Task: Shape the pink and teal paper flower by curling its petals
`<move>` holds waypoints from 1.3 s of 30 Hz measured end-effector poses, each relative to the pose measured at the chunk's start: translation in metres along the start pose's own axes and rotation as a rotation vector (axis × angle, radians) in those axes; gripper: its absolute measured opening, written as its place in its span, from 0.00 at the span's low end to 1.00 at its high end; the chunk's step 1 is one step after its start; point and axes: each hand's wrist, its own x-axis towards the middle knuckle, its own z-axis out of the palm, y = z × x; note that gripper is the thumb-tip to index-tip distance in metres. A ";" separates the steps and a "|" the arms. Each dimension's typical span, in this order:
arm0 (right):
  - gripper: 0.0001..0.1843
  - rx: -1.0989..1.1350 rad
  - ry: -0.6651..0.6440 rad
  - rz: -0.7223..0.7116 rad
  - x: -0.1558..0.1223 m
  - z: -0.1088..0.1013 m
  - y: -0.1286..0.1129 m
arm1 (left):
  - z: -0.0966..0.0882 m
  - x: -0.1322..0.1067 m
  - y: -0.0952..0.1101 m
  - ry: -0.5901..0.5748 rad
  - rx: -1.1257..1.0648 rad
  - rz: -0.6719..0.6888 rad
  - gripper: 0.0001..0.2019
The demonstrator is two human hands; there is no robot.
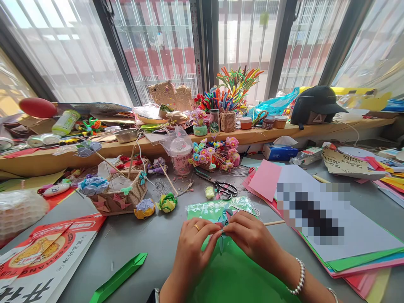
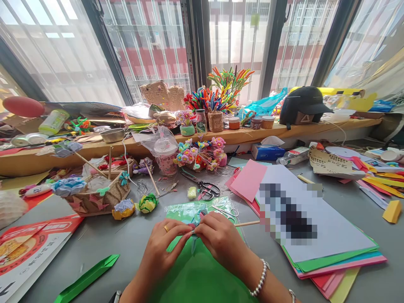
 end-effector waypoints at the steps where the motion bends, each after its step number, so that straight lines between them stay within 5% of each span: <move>1: 0.12 -0.010 -0.010 -0.007 0.000 0.000 0.000 | 0.000 0.000 0.000 -0.005 0.012 -0.012 0.06; 24: 0.11 -0.224 -0.053 -0.241 -0.003 0.002 -0.004 | 0.000 0.001 0.000 -0.148 -0.092 -0.180 0.10; 39: 0.12 -0.254 -0.062 -0.255 -0.003 0.000 -0.003 | -0.003 0.003 -0.005 -0.181 -0.181 -0.277 0.08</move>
